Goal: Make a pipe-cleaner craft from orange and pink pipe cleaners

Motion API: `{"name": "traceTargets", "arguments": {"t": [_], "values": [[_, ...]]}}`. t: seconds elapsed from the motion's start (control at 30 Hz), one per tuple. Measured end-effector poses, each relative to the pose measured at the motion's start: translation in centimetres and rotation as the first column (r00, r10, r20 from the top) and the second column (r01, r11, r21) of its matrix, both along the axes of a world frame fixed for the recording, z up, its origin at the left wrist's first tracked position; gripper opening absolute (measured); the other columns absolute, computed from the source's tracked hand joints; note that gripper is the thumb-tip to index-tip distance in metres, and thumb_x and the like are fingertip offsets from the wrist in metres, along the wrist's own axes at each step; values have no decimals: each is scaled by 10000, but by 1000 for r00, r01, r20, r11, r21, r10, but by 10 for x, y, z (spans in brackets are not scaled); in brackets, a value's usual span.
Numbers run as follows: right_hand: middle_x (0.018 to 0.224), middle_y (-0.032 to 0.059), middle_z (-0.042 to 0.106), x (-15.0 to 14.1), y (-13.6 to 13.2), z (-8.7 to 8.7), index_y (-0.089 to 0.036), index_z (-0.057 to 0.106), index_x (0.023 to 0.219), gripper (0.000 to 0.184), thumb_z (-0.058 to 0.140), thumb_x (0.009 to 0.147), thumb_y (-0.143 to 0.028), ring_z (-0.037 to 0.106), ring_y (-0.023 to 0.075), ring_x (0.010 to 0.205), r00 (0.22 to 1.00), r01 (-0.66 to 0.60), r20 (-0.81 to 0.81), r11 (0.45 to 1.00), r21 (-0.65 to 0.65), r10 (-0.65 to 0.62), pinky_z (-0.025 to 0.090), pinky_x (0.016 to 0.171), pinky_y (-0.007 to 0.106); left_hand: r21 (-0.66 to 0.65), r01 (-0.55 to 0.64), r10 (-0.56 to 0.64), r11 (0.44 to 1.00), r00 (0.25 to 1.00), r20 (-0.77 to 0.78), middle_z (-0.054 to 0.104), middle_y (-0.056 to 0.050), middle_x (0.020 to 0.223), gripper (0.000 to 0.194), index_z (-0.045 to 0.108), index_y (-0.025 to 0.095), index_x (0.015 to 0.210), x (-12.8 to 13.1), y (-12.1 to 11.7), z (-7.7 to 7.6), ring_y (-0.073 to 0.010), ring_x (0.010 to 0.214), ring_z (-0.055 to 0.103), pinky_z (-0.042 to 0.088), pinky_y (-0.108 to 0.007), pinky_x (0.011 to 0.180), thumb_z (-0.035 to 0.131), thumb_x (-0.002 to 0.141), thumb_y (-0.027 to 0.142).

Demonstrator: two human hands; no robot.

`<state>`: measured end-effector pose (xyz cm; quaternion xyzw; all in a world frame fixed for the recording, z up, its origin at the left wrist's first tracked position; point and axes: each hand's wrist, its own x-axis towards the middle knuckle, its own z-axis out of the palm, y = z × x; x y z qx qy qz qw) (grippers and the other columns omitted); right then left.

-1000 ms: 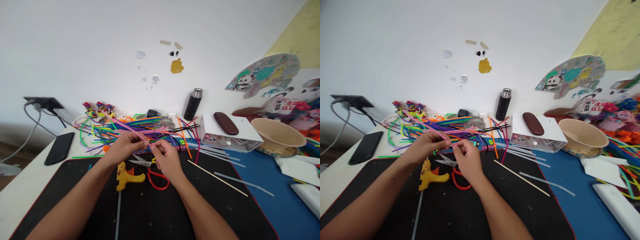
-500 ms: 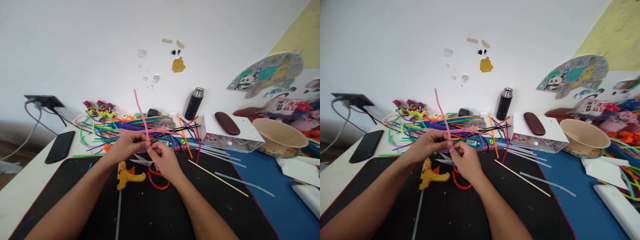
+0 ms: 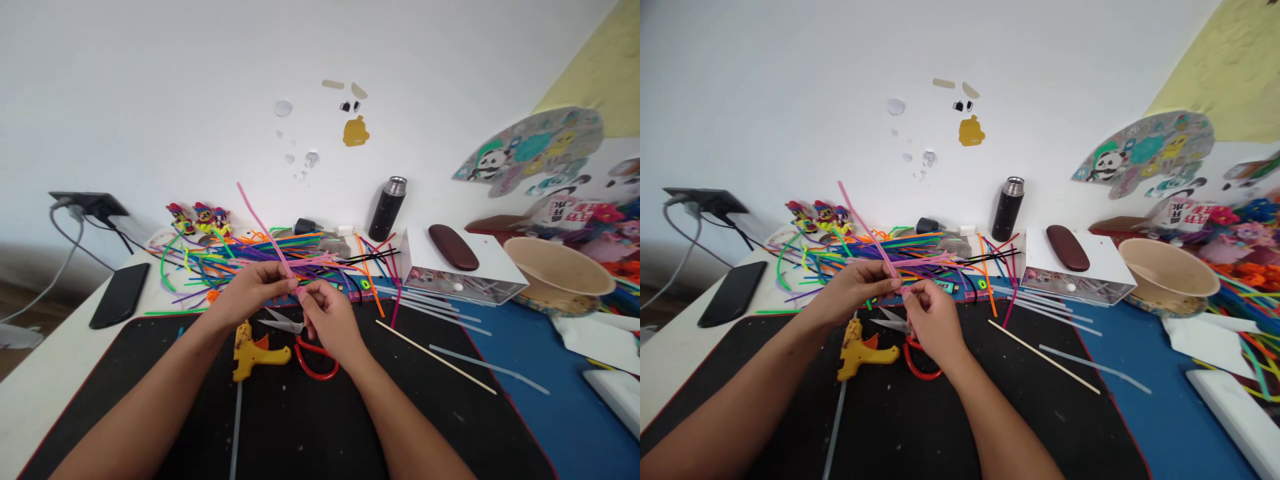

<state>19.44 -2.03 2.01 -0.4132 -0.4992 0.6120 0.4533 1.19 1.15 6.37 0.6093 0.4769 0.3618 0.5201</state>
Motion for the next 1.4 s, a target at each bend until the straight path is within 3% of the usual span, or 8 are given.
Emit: {"name": "traceTargets", "arguments": {"t": [0.4,0.8,1.17,1.4], "values": [[501,-97,522,1,2,0,-207,604,898,281,685,916,-475,431,81,348,995,89,-56,995,38,-87,328,360,189,-22,58,-58,998,998,0,666,2,726,317,755,169,862,-5,1,-6,-137,637,563,439,-235,583,865,797,458],[492,-115,428,1,1,-4,-222,599,834,272,673,921,-469,369,81,333,991,115,59,991,66,-118,250,366,221,30,76,-70,997,981,-182,704,-17,748,337,761,162,823,-8,2,-3,-171,693,586,447,-262,641,820,807,493],[527,-96,401,2,0,-4,-228,577,769,179,646,892,-337,346,108,476,971,-4,236,990,143,-30,249,465,239,70,141,-121,988,965,-234,595,13,700,327,691,167,771,-4,2,-5,-145,654,492,390,-248,618,702,863,481],[529,-98,436,0,1,-10,-228,606,845,193,635,933,-397,378,100,413,984,-8,179,994,109,-11,254,435,231,71,111,-94,991,974,-207,553,27,669,348,671,164,754,-5,2,-4,-131,635,448,362,-240,596,728,852,493]]}}
